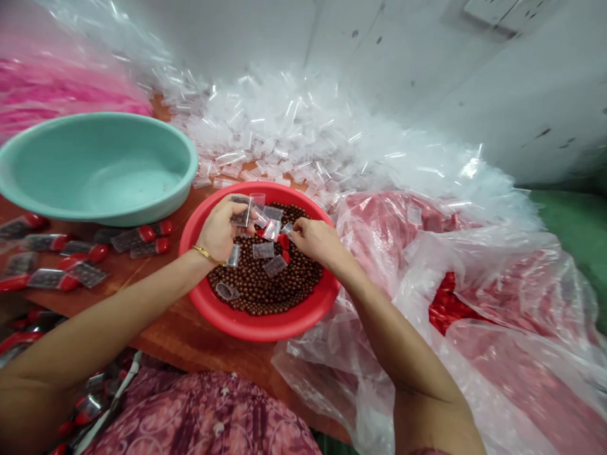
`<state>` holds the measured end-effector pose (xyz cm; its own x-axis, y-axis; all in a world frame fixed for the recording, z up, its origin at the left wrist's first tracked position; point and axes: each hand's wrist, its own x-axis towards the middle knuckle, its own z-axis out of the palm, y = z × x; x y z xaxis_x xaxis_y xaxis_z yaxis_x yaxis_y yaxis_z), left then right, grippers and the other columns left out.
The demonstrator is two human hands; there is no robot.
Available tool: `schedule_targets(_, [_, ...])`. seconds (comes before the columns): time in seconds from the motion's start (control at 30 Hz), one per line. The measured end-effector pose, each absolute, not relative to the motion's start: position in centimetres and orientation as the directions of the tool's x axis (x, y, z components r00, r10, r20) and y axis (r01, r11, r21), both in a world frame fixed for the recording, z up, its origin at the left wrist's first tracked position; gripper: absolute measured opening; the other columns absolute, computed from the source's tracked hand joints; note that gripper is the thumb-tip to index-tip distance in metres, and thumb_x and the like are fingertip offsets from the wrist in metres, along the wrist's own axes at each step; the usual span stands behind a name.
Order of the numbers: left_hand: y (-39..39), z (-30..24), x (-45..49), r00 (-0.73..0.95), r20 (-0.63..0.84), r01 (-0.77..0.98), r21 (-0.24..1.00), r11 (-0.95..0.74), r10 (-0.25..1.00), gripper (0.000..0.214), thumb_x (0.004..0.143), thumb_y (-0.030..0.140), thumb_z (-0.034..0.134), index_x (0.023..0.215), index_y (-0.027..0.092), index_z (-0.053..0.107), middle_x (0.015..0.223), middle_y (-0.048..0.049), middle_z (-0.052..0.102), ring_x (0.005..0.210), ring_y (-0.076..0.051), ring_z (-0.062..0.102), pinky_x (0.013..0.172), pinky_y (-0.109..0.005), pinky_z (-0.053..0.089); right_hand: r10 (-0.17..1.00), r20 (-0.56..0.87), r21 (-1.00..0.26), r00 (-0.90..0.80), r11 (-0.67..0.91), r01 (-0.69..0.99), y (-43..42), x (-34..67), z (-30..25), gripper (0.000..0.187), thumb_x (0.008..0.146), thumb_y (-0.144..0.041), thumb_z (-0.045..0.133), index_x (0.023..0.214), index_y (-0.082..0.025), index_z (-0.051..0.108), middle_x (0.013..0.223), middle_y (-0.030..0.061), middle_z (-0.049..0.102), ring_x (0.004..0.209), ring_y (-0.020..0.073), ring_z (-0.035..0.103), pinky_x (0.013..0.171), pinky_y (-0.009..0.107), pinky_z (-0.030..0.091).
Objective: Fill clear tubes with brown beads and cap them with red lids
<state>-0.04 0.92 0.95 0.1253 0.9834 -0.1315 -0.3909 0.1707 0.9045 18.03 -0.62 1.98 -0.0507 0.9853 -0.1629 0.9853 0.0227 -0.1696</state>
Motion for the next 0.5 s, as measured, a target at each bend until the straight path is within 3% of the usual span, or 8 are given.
schedule_targets(0.07, [1.0,0.9,-0.2,0.119,-0.160,-0.381,0.904,0.194,0.980,0.006,0.069,0.022,0.047,0.071,0.016,0.050,0.061,0.0032,0.057,0.044,-0.007,0.049,0.045,-0.019,0.042,0.959,-0.279,0.015,-0.036,0.042,0.999,-0.4,17.0,1.6,0.029,0.086,-0.039,0.048,0.089,-0.017,0.068,0.092,0.0110,0.072,0.087,0.0226,0.066,0.068,0.028,0.045])
schedule_targets(0.13, [1.0,0.9,-0.2,0.142,-0.184,-0.361,0.905,0.224,0.973,0.006,0.069,0.021,0.048,0.073,0.016,0.050,0.060,0.0034,0.058,0.045,-0.007,0.050,0.045,-0.018,0.042,0.942,-0.334,0.120,-0.020,0.064,0.991,-0.5,16.2,0.8,0.034,0.084,-0.045,0.051,0.088,-0.016,0.068,0.092,0.0140,0.072,0.088,0.0254,0.067,0.068,0.029,0.047])
schedule_targets(0.27, [0.7,1.3,0.0,0.230,-0.204,-0.321,0.907,0.272,0.952,0.008,0.067,0.017,0.051,0.075,0.016,0.051,0.061,0.0037,0.059,0.051,-0.007,0.053,0.049,-0.017,0.043,0.968,-0.249,0.123,-0.019,0.052,0.991,-1.0,15.2,-1.1,0.031,0.083,-0.043,0.054,0.084,-0.015,0.069,0.083,0.0166,0.071,0.077,0.0258,0.068,0.062,0.031,0.048])
schedule_targets(0.4, [0.5,1.4,0.1,0.346,-0.208,-0.275,0.910,0.311,0.915,0.013,0.066,0.015,0.052,0.079,0.016,0.055,0.063,0.0026,0.060,0.056,-0.008,0.055,0.049,-0.017,0.044,0.980,-0.196,-0.102,0.025,-0.045,0.994,-0.6,15.8,-1.6,0.021,0.077,-0.035,0.058,0.065,-0.019,0.064,0.061,0.0071,0.063,0.058,0.0186,0.060,0.051,0.027,0.041])
schedule_targets(0.5, [0.5,1.2,0.1,0.403,-0.201,-0.244,0.917,0.316,0.893,0.013,0.066,0.013,0.051,0.077,0.015,0.056,0.065,0.0017,0.060,0.056,-0.007,0.053,0.048,-0.016,0.044,0.969,-0.240,-0.497,0.053,-0.170,0.851,-0.4,17.2,-1.1,0.026,0.074,-0.042,0.060,0.061,-0.019,0.060,0.048,-0.0012,0.052,0.043,0.0120,0.047,0.043,0.024,0.033])
